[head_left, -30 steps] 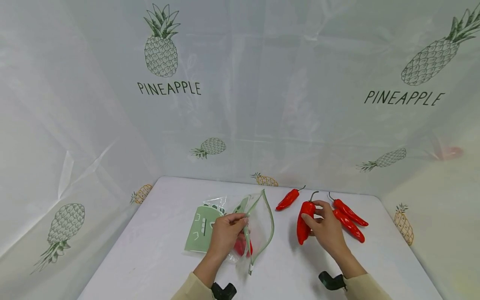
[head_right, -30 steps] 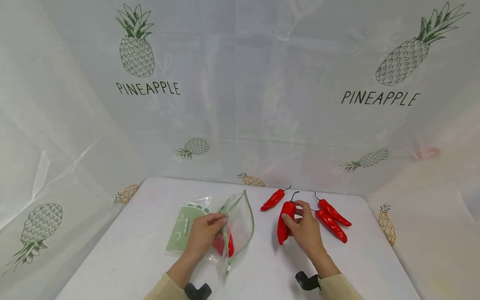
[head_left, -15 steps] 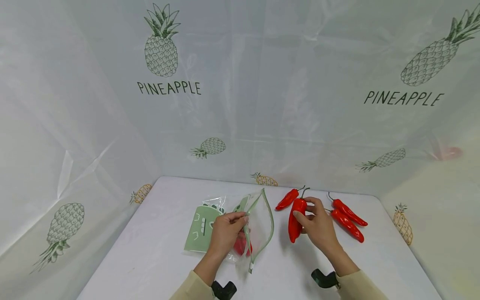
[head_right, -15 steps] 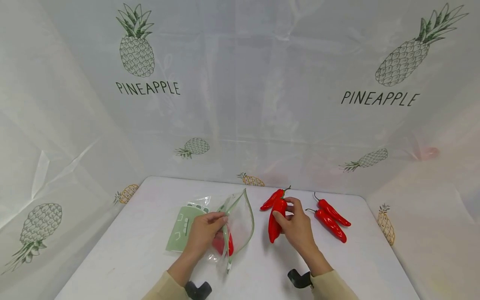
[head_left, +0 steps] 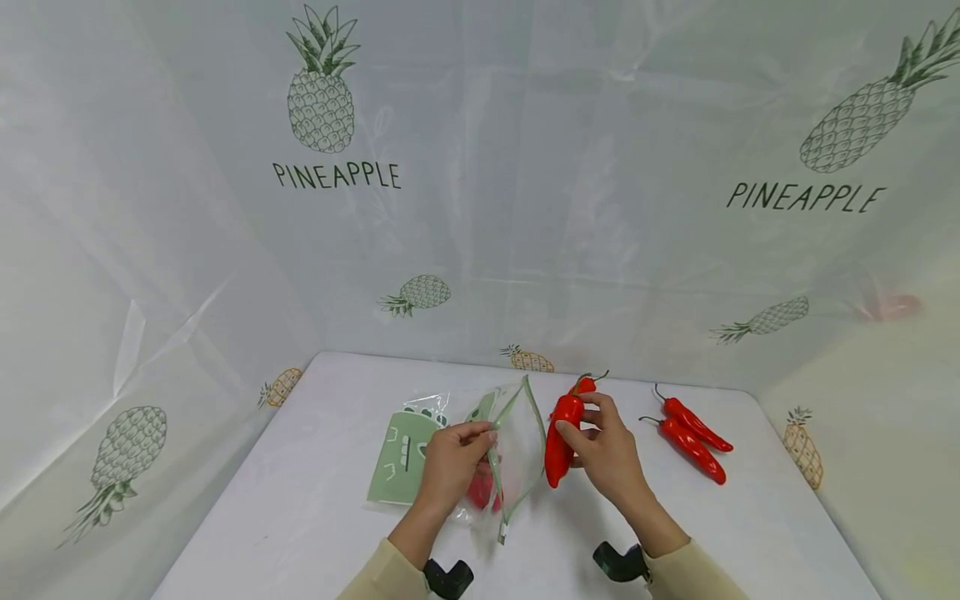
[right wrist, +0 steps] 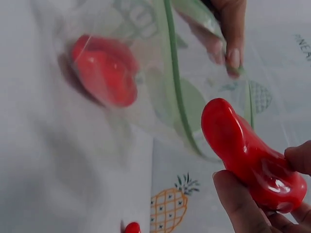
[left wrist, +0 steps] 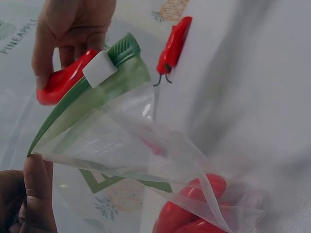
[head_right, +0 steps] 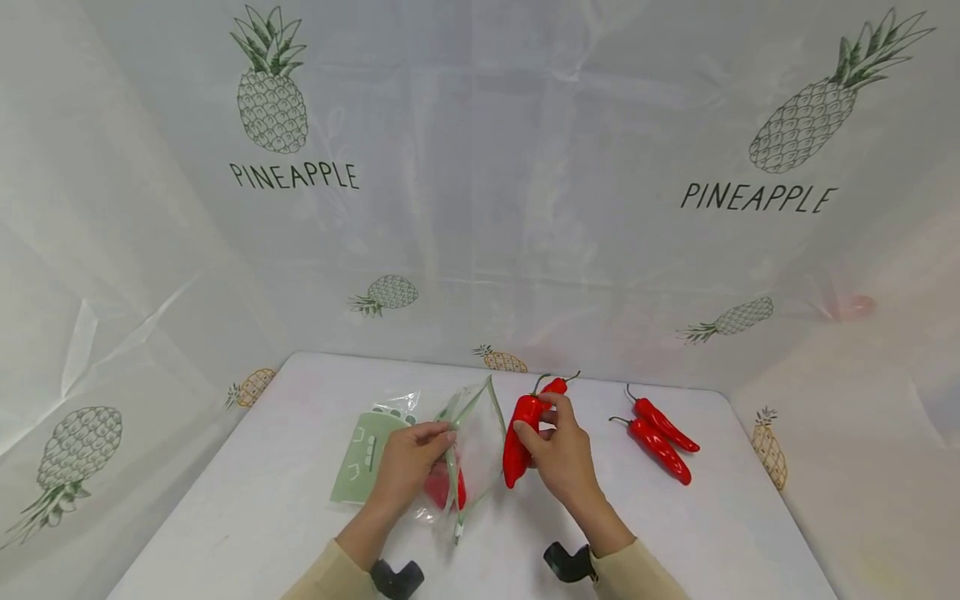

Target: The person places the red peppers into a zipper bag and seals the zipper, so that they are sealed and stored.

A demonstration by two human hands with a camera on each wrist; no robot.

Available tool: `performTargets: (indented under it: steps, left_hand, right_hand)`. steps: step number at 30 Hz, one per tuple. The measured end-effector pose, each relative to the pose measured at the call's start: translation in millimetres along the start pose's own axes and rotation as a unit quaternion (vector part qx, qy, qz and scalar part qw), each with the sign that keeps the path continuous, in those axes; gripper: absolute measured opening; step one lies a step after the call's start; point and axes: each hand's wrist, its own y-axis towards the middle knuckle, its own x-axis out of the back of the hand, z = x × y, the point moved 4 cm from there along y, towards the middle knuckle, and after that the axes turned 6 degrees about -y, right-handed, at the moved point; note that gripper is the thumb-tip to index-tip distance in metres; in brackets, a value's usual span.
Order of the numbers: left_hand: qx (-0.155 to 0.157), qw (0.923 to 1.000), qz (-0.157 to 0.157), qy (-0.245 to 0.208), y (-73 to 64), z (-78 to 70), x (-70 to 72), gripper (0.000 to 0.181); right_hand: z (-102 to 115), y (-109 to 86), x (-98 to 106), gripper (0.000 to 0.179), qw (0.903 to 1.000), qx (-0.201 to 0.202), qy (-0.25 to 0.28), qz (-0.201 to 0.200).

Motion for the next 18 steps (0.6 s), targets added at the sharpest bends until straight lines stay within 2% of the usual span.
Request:
performTargets:
  steps: [9,18]
  left_hand:
    - [0.008,0.9999,0.001,0.009,-0.6,-2.1,-2.0,0.022]
    - [-0.003,1.0000,-0.005,0.008,-0.6,-2.4,-2.6,0.024]
  right_hand:
    - [19,-6.8,-32,0.058,0.9997,0.025,0.007,-0.007]
    - [24,-14.8,-57,0.058,0.9987,0.050,0.002,0.004]
